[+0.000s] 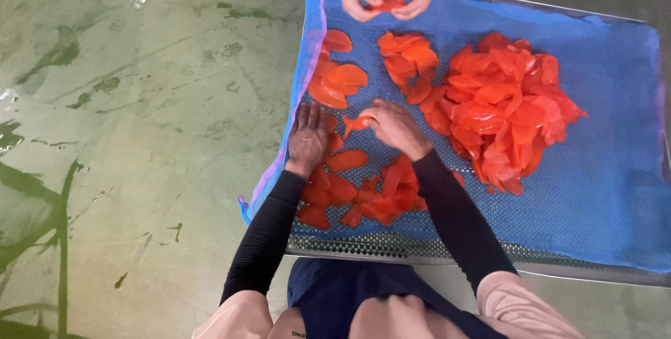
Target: The person arranges sliced red bell peppers on a blue mesh tray by hand, spreading them into a single layer. The person picks up individual slices and places them flat on the tray, working methodically across the surface.
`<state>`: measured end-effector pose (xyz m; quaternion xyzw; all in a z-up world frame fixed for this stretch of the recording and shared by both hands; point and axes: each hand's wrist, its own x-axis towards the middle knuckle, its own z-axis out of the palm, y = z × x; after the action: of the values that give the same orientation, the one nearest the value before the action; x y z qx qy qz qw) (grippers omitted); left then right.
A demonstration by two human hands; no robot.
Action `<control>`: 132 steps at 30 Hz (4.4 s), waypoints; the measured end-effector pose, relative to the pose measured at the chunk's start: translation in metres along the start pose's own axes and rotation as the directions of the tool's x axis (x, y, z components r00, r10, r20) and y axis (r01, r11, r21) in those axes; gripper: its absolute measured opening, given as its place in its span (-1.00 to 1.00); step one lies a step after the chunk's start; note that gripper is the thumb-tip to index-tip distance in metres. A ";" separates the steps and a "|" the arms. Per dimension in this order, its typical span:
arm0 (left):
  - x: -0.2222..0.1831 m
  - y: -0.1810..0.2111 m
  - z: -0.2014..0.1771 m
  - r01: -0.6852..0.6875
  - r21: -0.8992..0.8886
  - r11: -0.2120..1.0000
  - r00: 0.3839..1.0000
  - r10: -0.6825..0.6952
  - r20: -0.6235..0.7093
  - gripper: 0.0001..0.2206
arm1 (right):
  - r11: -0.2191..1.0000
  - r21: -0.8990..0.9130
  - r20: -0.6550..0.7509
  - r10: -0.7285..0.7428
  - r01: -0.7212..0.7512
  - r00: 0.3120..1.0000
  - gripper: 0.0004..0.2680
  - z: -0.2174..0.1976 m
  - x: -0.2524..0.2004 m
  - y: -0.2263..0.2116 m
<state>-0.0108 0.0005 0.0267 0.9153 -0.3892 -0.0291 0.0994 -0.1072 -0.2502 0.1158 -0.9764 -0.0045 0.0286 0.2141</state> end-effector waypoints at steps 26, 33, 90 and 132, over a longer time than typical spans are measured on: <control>-0.090 0.166 0.053 -0.183 -0.402 0.897 0.982 0.186 -0.032 -0.19 | 0.996 0.093 -0.068 0.010 -0.004 0.998 -0.63 0.029 -0.186 0.039; -0.076 0.144 0.055 0.420 -0.897 0.139 0.897 -0.215 0.386 -0.61 | 0.864 0.431 -0.141 0.351 -0.261 0.926 -0.78 0.037 -0.159 0.040; -0.084 0.100 -0.010 0.153 -0.965 -0.212 0.853 -0.464 0.237 -0.67 | 0.770 0.636 -0.276 0.176 0.043 0.945 -0.71 0.048 -0.084 -0.008; -0.081 0.107 -0.027 0.190 -0.850 0.492 0.909 -0.415 -0.037 -0.74 | 0.258 0.951 0.044 0.439 -0.173 0.897 -0.80 0.087 -0.131 -0.017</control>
<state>-0.1393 -0.0095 0.0734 0.8084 -0.1455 -0.1172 0.5582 -0.2428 -0.2008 0.0515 -0.6468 0.2281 -0.0460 0.7263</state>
